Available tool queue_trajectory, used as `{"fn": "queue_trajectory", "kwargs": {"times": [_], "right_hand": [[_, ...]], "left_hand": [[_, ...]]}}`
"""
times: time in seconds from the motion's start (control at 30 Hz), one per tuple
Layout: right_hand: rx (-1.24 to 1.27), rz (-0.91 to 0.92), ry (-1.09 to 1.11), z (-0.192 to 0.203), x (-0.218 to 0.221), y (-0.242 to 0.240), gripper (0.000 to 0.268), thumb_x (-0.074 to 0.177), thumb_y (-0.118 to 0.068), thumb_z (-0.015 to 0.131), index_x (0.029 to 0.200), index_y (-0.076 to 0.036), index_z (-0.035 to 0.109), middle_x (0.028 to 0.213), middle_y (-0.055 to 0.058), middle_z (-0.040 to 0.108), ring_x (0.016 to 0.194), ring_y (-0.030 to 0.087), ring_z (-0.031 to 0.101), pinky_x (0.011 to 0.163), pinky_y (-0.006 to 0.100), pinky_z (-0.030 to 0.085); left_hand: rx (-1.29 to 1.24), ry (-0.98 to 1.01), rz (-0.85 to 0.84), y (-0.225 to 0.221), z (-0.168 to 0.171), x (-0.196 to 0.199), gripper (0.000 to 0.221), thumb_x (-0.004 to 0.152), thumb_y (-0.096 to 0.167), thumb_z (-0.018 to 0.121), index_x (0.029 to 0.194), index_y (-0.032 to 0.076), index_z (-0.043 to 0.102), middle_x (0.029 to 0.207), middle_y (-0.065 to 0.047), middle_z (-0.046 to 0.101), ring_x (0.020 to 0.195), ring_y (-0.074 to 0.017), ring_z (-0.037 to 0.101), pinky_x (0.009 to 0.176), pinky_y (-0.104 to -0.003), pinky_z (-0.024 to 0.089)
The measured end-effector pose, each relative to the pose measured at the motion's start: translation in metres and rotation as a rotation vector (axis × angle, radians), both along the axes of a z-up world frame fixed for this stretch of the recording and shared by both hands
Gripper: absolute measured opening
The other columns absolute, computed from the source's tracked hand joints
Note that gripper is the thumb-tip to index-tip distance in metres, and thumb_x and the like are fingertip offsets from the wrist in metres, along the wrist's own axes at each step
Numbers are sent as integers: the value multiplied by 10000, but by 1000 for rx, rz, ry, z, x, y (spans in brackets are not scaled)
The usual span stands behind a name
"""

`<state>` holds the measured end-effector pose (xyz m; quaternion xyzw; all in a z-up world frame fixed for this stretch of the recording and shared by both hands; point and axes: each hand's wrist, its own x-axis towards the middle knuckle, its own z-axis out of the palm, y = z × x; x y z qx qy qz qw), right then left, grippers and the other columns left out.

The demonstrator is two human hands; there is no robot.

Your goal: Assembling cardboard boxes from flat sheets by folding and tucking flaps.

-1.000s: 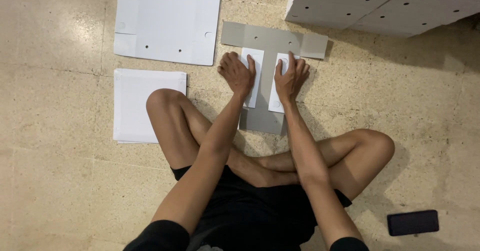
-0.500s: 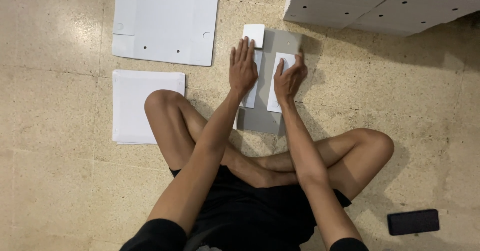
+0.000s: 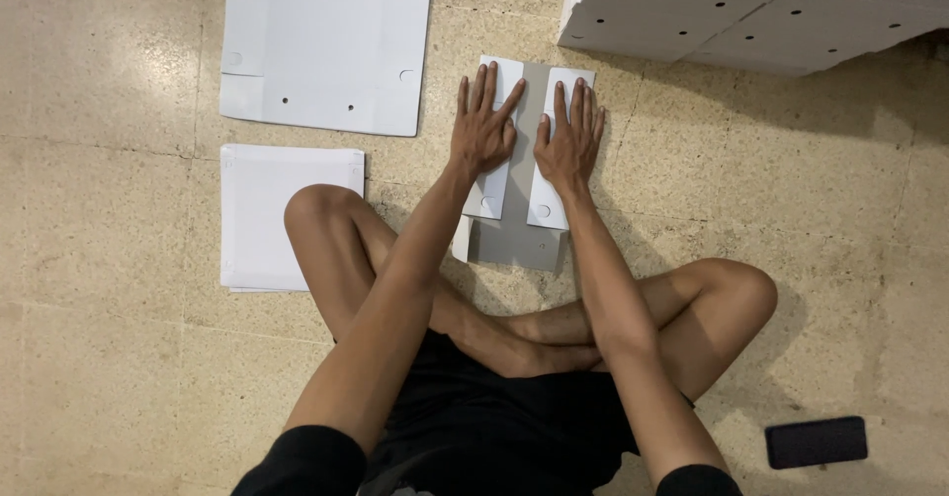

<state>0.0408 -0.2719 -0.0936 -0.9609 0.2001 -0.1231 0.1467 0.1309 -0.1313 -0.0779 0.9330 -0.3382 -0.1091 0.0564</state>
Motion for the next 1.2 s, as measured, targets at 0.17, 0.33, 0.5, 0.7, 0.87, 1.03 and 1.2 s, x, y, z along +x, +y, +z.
{"fn": "queue_trajectory", "kwargs": {"times": [0.17,0.33,0.5,0.7,0.87,1.03,1.2], "right_hand": [[22,-20,92,-1,9,-1,558,1056,-404,455,1569,-191,405,1641,164,228,1530,298,179,1217,533,77],[48,-43,160,0,17,-2,573,1064,-441,405,1594,-226,357,1662,161,153,1545,293,115,1228,525,18],[56,-32,134,1,19,-3,578,1063,-424,430,1593,-204,358,1653,191,154,1541,319,112,1220,533,18],[49,-67,152,-3,23,-2,648,1036,-472,447,1600,-183,314,1646,230,119,1541,356,94,1235,538,37],[56,-78,169,-2,24,-2,658,1041,-484,424,1604,-172,290,1646,229,110,1543,357,78,1239,529,41],[78,-84,200,6,24,-1,665,1038,-490,415,1607,-172,280,1649,222,114,1545,353,71,1245,518,38],[92,-67,202,7,22,-1,663,1050,-488,422,1613,-177,260,1650,218,97,1546,357,71,1249,519,52]], "left_hand": [[6,-5,18,-3,1,1,712,941,368,319,1626,337,128,1699,-128,47,1566,-315,-15,1255,-548,-37],[19,4,47,-3,-3,2,751,930,392,307,1642,272,97,1704,-120,33,1569,-284,-16,1241,-553,-60],[-16,-40,66,-6,-12,3,794,929,460,347,1641,216,95,1697,-157,41,1568,-312,-4,1249,-569,-36],[-14,-31,66,-7,-14,3,837,922,515,361,1639,186,80,1679,-220,33,1563,-359,-10,1277,-505,5],[-18,-26,67,-6,-7,1,832,947,552,360,1639,188,78,1676,-227,33,1561,-363,-10,1280,-498,9],[-28,11,77,-6,-7,3,820,962,584,335,1639,196,81,1676,-227,27,1563,-356,-17,1286,-472,9],[-53,3,91,-6,-11,1,807,981,618,324,1636,206,98,1676,-220,44,1566,-350,7,1289,-468,19]]}}
